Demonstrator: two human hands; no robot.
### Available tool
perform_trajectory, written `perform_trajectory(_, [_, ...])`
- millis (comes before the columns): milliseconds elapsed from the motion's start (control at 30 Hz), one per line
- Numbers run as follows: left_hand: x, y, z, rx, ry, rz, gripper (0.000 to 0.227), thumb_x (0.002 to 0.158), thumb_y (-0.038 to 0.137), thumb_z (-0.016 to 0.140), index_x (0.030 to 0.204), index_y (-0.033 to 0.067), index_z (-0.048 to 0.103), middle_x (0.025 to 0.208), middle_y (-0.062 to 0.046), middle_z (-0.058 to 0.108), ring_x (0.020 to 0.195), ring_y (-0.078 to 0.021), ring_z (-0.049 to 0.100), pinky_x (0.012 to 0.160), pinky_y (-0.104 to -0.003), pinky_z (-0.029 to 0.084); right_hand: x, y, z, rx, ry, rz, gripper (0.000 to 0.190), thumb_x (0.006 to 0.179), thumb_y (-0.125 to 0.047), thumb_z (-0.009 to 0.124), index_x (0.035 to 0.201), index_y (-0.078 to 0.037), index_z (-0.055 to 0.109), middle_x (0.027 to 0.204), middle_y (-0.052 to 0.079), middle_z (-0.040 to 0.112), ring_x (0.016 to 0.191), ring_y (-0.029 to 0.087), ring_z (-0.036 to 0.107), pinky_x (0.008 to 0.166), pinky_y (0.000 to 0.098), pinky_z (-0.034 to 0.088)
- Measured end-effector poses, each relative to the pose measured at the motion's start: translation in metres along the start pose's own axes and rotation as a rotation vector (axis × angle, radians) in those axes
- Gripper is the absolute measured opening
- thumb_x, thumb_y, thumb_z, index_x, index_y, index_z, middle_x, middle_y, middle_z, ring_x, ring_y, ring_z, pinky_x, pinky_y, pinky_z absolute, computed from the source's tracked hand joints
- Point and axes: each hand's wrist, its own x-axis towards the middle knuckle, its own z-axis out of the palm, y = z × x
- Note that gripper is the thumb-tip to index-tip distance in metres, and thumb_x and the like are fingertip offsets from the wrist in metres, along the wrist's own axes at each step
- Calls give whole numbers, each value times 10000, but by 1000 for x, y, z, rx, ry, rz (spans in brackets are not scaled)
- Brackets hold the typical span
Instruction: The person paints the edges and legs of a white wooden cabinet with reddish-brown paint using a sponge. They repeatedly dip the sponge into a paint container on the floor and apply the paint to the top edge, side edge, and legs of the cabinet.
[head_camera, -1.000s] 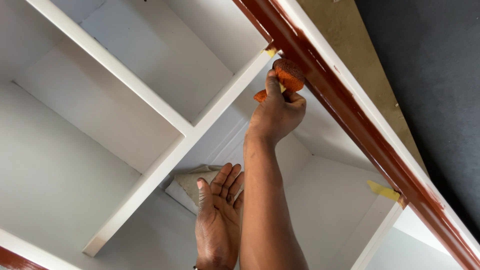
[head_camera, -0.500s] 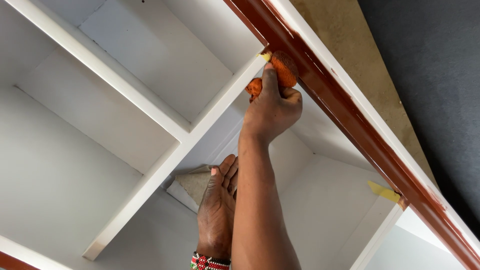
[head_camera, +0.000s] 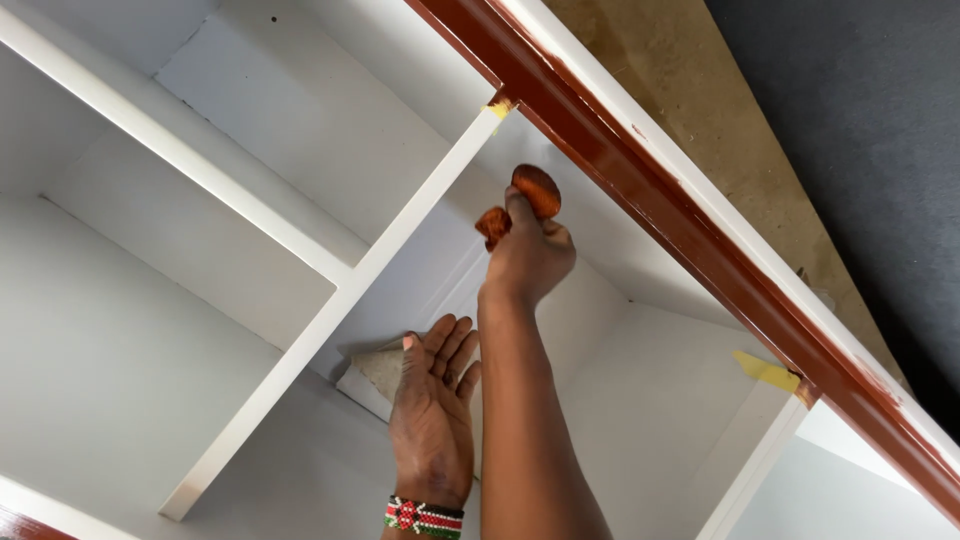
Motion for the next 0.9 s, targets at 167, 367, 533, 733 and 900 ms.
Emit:
perform_trajectory(167, [-4,-9,1,-35,48,-13,768,1149,537,429,1601,-11,722,1644,-224,794,1567,-295,714,1352,-433,482,-31,-3,-35,-22,-141,-56,230,920,-111,906,903,-53,685,775,126,799,636,176,626,657,323,532])
perform_trajectory(367, [2,-29,-23,-24,25,0,775,1192,566,352,1583,9,724,1611,-211,799,1544,-309,719,1313,-446,478,-34,17,-93,-98,-233,-162,340,930,-201,917,954,-80,600,769,116,752,714,195,695,821,344,611])
perform_trajectory(533, [-17,-44,-36,31,-26,7,807,1176,581,304,1637,35,680,1645,-192,774,1555,-320,698,1282,-464,478,-43,22,-172,-200,-248,-118,220,1008,-211,860,1140,-52,785,1011,53,811,932,176,727,910,334,615])
perform_trajectory(733, [-60,-91,-59,88,-125,20,787,1149,555,336,1650,36,652,1692,-185,746,1611,-329,685,1329,-485,508,-54,26,-306,-57,-234,-28,480,1068,-224,718,1438,-70,454,1124,289,884,832,349,812,850,468,674])
perform_trajectory(900, [-105,-150,-120,244,-439,102,777,1182,533,350,1686,13,631,1723,-250,722,1625,-413,671,1299,-543,514,-51,29,-459,146,-352,106,103,1192,-80,572,1287,-59,607,1045,162,601,723,250,532,763,467,480])
